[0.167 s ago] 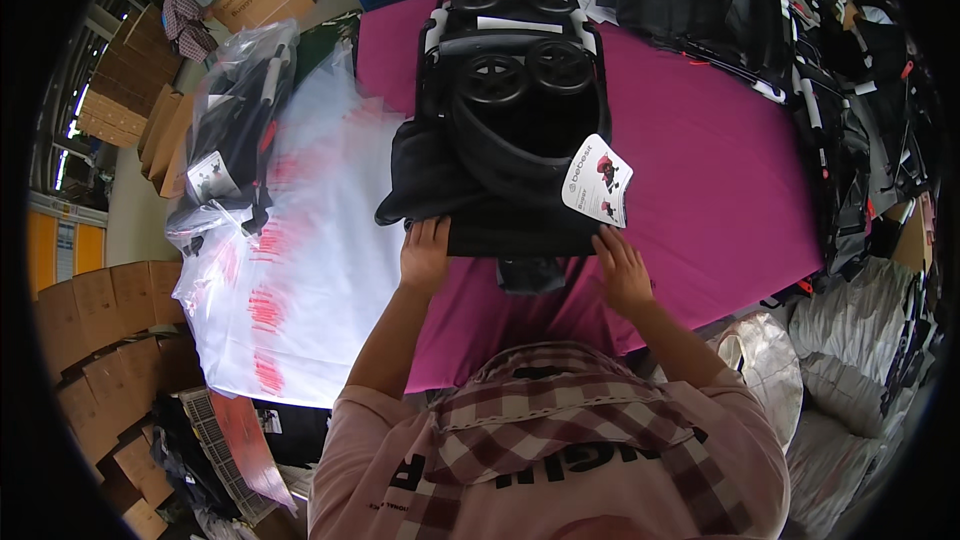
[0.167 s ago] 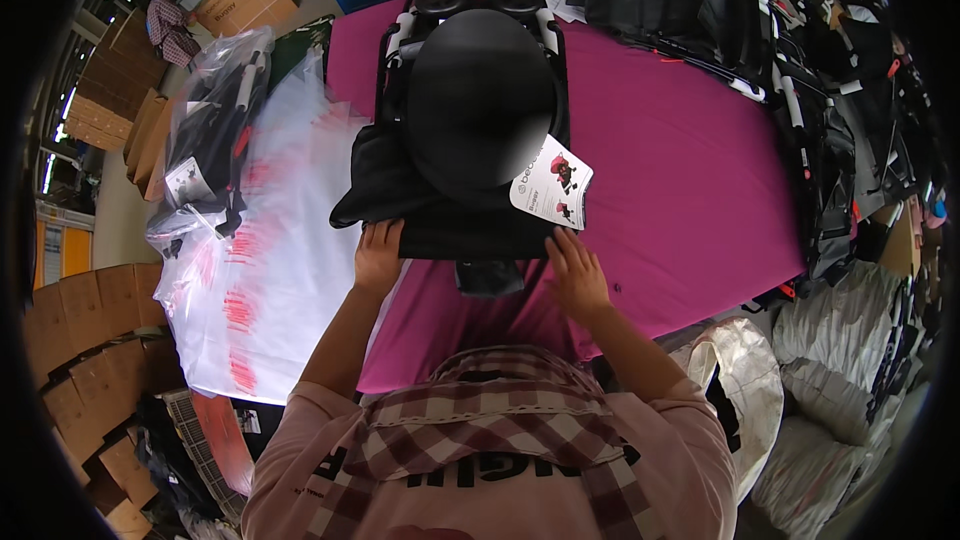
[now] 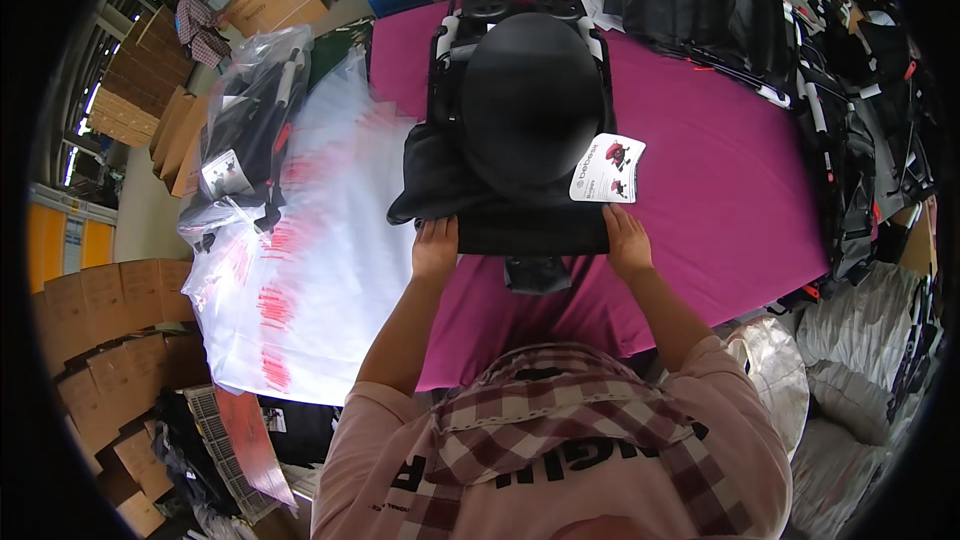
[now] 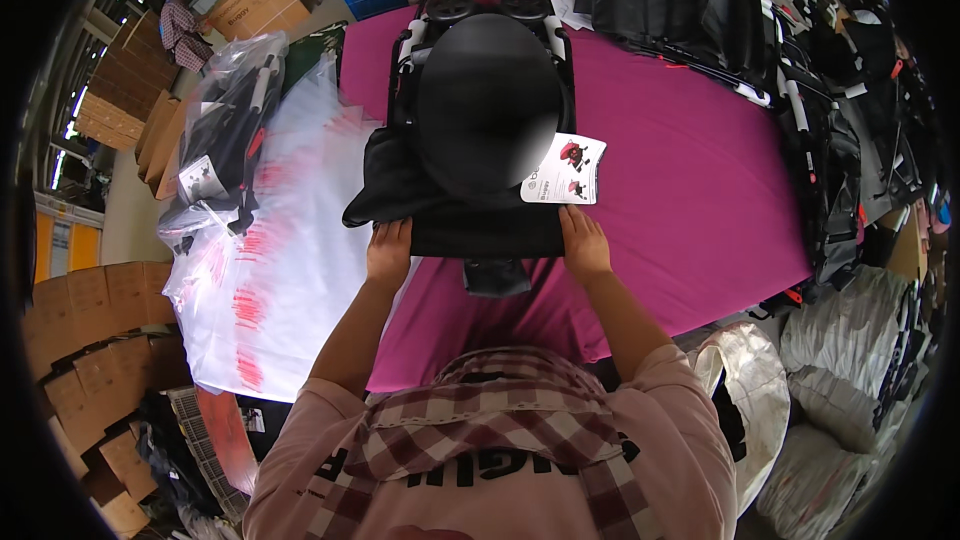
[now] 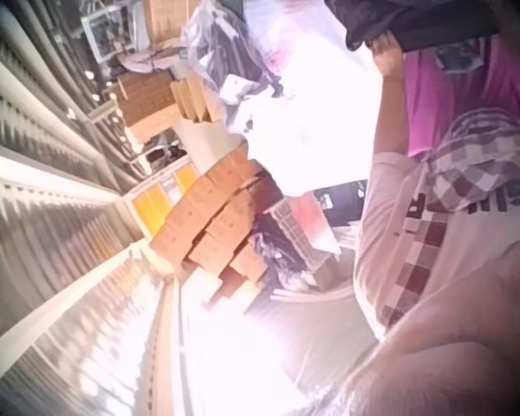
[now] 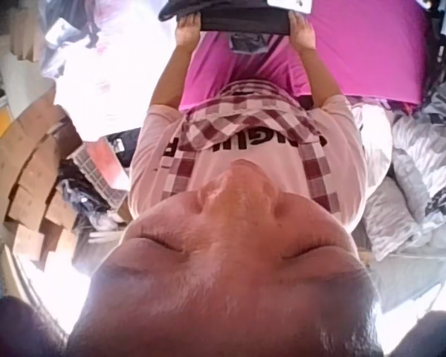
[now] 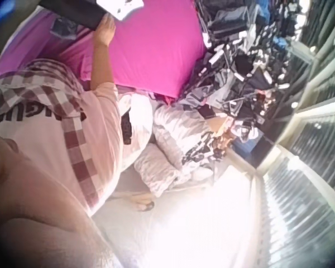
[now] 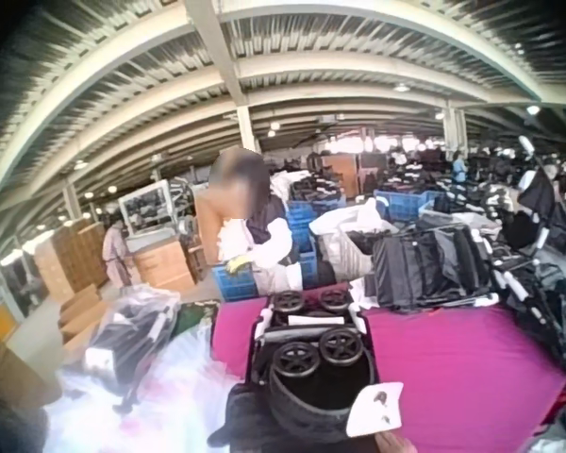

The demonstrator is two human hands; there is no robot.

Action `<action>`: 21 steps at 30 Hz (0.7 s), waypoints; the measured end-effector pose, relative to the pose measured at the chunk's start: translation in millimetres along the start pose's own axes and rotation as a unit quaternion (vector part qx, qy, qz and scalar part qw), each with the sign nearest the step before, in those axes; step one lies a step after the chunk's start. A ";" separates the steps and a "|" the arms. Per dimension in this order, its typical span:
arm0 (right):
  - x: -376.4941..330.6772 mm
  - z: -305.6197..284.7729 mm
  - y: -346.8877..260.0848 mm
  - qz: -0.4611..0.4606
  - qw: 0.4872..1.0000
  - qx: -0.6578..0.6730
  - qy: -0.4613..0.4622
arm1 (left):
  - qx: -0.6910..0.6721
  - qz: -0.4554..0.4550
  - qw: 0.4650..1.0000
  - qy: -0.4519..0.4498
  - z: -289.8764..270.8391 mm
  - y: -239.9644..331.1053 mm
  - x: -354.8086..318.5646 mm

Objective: The person unpacks black baby strollers from plastic bags, places them on a pink table, and attaches wheels to each stroller. The person repeats this process for multiple strollers, moving them between the table and a white basket.

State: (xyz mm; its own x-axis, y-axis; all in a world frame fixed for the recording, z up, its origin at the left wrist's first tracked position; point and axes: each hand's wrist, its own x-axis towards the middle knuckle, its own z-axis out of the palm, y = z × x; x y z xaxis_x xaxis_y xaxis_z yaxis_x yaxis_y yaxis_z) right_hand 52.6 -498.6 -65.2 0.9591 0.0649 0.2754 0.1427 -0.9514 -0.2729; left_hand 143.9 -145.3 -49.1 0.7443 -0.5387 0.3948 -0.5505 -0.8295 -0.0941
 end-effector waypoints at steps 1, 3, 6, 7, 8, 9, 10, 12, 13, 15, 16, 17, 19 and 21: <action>1.5 2.0 5.3 -0.005 1.000 0.016 0.010 | -0.008 0.002 1.000 -0.021 -1.8 -0.8 1.5; 12.8 -4.0 8.4 -0.030 0.999 0.024 0.016 | -0.023 0.003 0.998 -0.059 -7.6 -3.9 8.8; 33.7 -18.8 21.3 -0.069 0.997 0.018 0.002 | -0.063 -0.021 0.984 -0.165 -31.9 -12.6 44.9; 47.7 -26.0 26.7 -0.038 0.997 0.029 -0.065 | -0.071 -0.030 0.976 -0.205 -35.8 -17.6 60.4; 69.3 -44.6 23.6 -0.015 0.990 0.041 -0.132 | -0.103 -0.023 0.978 -0.178 -33.8 -30.6 69.5; 86.3 -61.2 19.6 0.006 0.979 0.052 -0.199 | -0.146 -0.038 0.975 -0.162 -37.0 -38.8 78.2; 97.1 -72.8 16.5 0.033 0.973 0.099 -0.207 | -0.190 -0.053 0.971 -0.135 -37.0 -41.9 82.0; 101.9 -67.3 23.2 0.053 0.967 0.140 -0.208 | -0.249 -0.095 0.961 -0.076 -30.7 -42.7 79.7; 99.5 -61.4 26.7 0.059 0.962 0.161 -0.212 | -0.265 -0.124 0.955 -0.046 -25.8 -38.9 71.3; 73.2 -40.2 32.4 0.147 0.934 0.289 -0.147 | -0.263 -0.201 0.944 0.009 -21.9 -22.1 48.2; 49.0 -19.5 41.7 0.161 0.956 0.236 -0.067 | -0.280 -0.263 0.923 0.014 -18.7 -18.3 31.4; 20.3 4.0 46.8 0.174 0.967 0.184 0.012 | -0.296 -0.324 0.898 0.018 -11.7 -17.5 8.3; -38.3 35.7 42.5 0.203 0.965 0.161 0.041 | -0.187 -0.305 0.933 0.024 -7.2 -28.8 -47.0; -95.2 40.9 23.2 0.168 0.976 0.141 0.005 | -0.159 -0.374 0.913 -0.026 0.7 -48.4 -109.8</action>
State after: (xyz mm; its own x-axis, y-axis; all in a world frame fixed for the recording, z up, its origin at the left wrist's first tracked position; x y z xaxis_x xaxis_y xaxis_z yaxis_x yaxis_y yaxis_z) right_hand -25.4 -514.5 -135.5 0.9611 -0.2413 0.1343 -0.1174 -0.7972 -0.5921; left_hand 89.1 -46.1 -88.5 0.9696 0.1483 0.1946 0.0439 -0.8878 0.4581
